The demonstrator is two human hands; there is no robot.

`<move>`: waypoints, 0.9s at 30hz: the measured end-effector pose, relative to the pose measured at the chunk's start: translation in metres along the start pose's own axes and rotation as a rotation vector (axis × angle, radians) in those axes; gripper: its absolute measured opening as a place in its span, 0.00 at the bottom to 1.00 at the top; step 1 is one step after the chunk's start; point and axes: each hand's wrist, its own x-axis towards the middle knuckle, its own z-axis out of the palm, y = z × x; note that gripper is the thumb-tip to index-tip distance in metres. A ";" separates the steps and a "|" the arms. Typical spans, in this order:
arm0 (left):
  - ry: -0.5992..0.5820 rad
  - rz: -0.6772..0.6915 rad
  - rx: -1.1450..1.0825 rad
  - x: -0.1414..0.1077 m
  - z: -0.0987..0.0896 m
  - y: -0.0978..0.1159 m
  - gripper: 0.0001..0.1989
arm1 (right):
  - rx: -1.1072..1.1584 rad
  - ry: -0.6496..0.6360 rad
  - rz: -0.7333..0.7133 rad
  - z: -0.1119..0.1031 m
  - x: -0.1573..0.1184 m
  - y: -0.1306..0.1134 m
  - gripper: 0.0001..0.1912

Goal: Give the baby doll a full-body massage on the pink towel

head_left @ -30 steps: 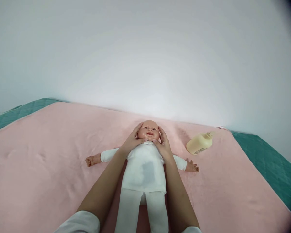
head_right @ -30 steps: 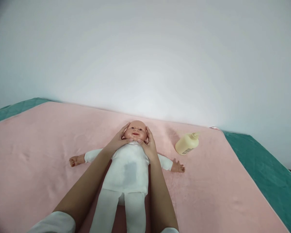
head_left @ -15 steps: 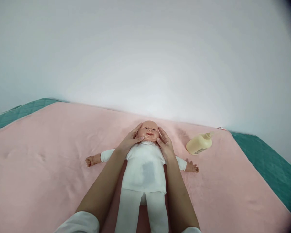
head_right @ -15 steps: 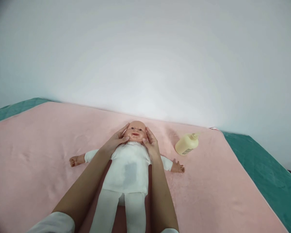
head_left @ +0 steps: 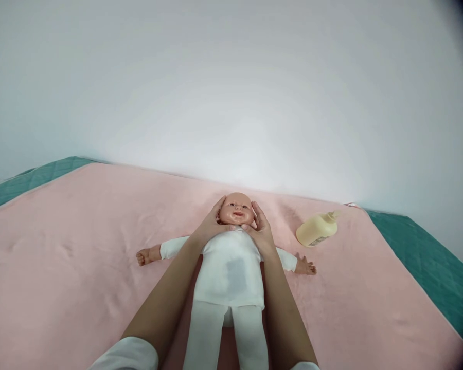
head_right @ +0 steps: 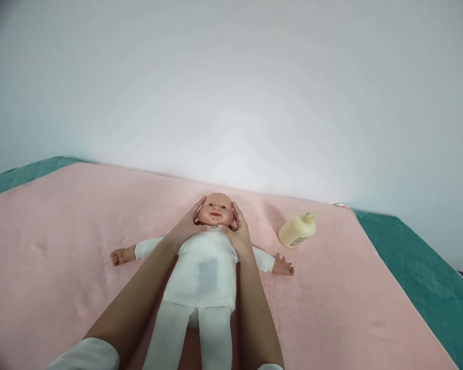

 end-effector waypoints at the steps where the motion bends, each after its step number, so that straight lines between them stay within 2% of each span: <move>1: 0.014 0.000 0.032 0.001 0.001 -0.001 0.60 | -0.013 0.005 0.003 0.002 0.000 0.000 0.54; 6: 0.063 0.083 0.113 0.002 0.009 -0.005 0.61 | -0.071 0.017 0.012 0.006 -0.001 0.000 0.56; 11: 0.130 0.080 0.192 0.000 0.013 0.001 0.56 | -0.125 0.027 -0.023 0.007 0.001 0.000 0.52; 27: 0.054 0.103 0.162 0.002 -0.001 -0.005 0.48 | -0.122 0.017 -0.094 0.001 0.004 0.002 0.46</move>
